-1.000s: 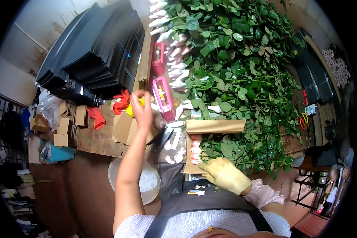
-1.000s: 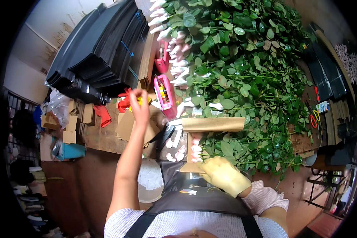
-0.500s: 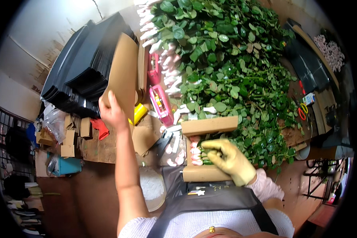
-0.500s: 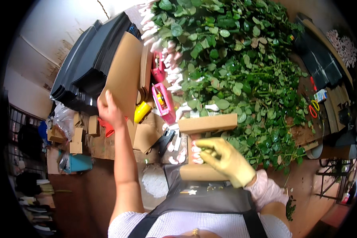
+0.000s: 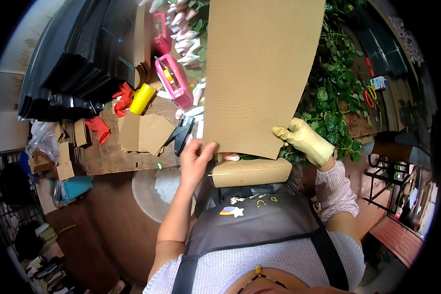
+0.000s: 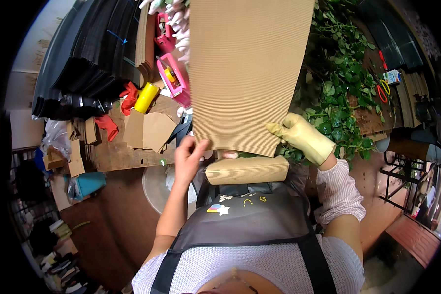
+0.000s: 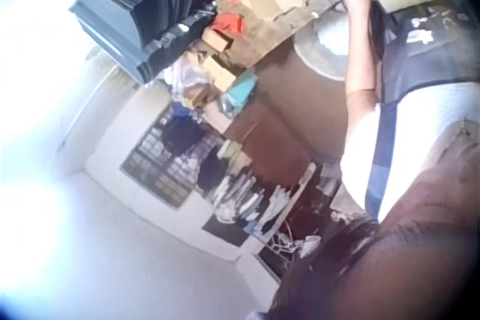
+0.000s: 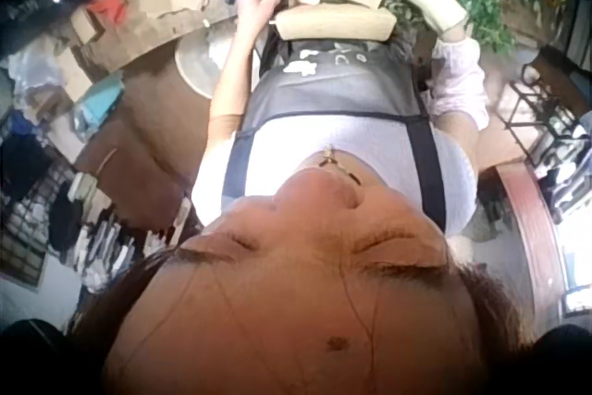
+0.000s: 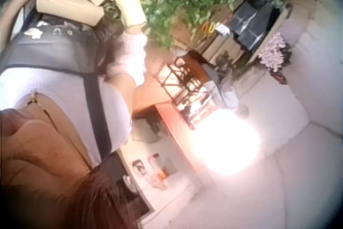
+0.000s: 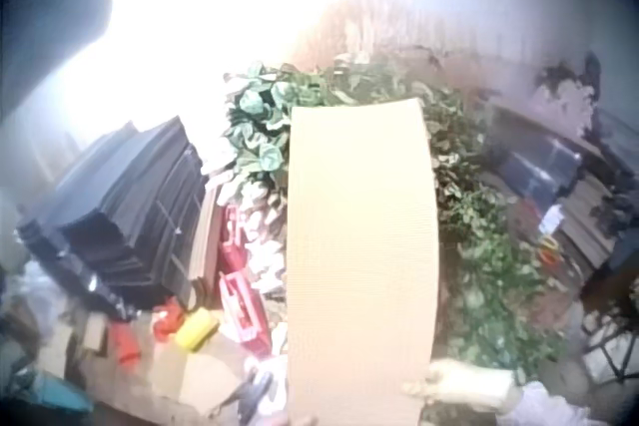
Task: The person arranges white tulips and green leafy stems into a cardboard box. They place the flowers and leaves into the box, adjusting their positions to fit them neatly.
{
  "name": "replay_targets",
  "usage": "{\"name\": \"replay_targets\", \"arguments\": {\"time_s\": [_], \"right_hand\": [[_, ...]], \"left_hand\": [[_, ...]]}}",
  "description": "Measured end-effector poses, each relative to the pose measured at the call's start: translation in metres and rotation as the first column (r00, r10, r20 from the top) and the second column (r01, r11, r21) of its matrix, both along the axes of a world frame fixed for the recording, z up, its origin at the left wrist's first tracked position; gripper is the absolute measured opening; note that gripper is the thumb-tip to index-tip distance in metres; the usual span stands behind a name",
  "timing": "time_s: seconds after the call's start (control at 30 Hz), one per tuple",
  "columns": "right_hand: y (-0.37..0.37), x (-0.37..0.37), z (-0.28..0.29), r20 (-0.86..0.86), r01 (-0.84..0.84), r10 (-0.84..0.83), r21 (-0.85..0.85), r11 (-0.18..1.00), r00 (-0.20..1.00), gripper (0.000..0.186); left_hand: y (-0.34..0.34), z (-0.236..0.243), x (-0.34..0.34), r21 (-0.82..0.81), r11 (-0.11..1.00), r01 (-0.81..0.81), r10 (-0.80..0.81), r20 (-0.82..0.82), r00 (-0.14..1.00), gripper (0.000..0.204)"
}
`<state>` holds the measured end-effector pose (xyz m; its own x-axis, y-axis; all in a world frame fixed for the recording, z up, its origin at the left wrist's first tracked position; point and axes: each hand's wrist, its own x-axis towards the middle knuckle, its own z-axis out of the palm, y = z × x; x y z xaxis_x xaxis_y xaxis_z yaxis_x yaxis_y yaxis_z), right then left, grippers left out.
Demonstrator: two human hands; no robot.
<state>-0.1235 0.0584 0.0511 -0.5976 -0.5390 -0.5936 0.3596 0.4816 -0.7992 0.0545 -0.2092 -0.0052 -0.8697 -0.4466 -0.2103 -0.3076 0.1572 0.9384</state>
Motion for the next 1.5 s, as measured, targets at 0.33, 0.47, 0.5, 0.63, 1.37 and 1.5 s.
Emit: {"name": "replay_targets", "arguments": {"time_s": [0.33, 0.47, 0.5, 0.63, 1.37, 1.5], "right_hand": [[-0.033, -0.002, 0.036, -0.257, -0.562, 0.870, 0.679, 0.472, 0.421, 0.041], [-0.039, 0.013, -0.058, -0.673, -0.736, 0.631, 0.189, 0.651, 0.385, 0.033], [-0.040, 0.010, -0.067, -0.624, -0.760, 0.666, 0.171, 0.627, 0.408, 0.032], [-0.044, 0.005, -0.083, -0.503, -0.810, 0.743, 0.134, 0.571, 0.441, 0.029], [-0.121, -0.008, -0.009, -0.809, -0.275, 0.583, 0.545, 0.792, 0.075, 0.033], [-0.141, -0.040, 0.007, -0.647, -0.455, 0.751, 0.634, 0.625, 0.131, 0.022]], "left_hand": [[-0.007, -0.075, -0.012, 0.454, 0.876, 0.166, -0.330, 0.309, 0.892, 0.035], [-0.022, -0.075, -0.007, -0.097, 0.799, 0.594, -0.421, 0.614, 0.667, 0.054], [-0.022, -0.059, -0.011, -0.214, 0.713, 0.668, -0.435, 0.613, 0.660, 0.056], [-0.019, -0.013, -0.031, -0.597, 0.412, 0.689, -0.624, 0.366, 0.690, 0.044], [0.012, -0.077, -0.066, -0.648, 0.190, 0.737, -0.761, 0.377, 0.527, 0.080], [0.012, -0.101, -0.063, -0.861, 0.318, 0.398, -0.755, 0.024, 0.655, 0.072]]}}
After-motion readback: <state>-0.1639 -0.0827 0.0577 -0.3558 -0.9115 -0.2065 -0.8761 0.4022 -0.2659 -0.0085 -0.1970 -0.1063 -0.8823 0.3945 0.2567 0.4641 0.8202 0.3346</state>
